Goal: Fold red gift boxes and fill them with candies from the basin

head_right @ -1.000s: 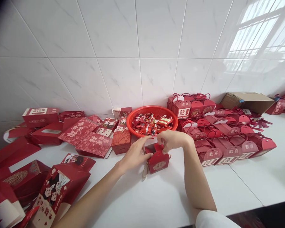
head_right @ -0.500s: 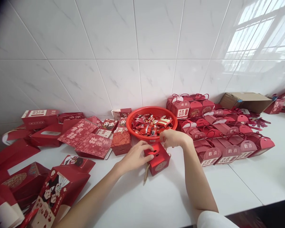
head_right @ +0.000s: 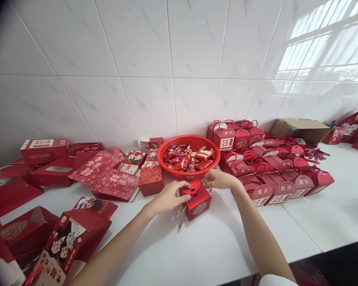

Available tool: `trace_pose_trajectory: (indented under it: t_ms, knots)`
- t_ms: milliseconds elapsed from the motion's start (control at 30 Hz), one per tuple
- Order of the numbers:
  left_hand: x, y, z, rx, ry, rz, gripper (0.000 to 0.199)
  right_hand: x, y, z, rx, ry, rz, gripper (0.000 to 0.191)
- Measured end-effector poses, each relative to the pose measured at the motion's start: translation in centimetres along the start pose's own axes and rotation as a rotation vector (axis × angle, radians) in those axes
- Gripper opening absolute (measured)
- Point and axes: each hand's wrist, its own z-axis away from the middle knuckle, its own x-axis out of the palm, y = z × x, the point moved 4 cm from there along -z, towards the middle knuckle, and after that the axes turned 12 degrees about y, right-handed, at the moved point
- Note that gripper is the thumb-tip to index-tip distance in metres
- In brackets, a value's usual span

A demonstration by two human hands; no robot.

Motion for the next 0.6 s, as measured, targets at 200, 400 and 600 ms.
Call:
trace_pose_trajectory:
  t_ms: [200, 400, 600]
  knots:
    - [0.0, -0.2, 0.1, -0.013, 0.022, 0.001, 0.037, -2.2, -2.5, 1.6, 0.062, 0.125, -0.453, 0.045]
    - [0.3, -0.4, 0.0, -0.035, 0.033, 0.083, 0.038, -1.8, -4.3, 2.3, 0.035, 0.173, -0.636, 0.043]
    - [-0.7, 0.3, -0.5, -0.179, 0.009, 0.533, 0.043, -1.5, -4.3, 2.7, 0.054, 0.264, -0.707, 0.043]
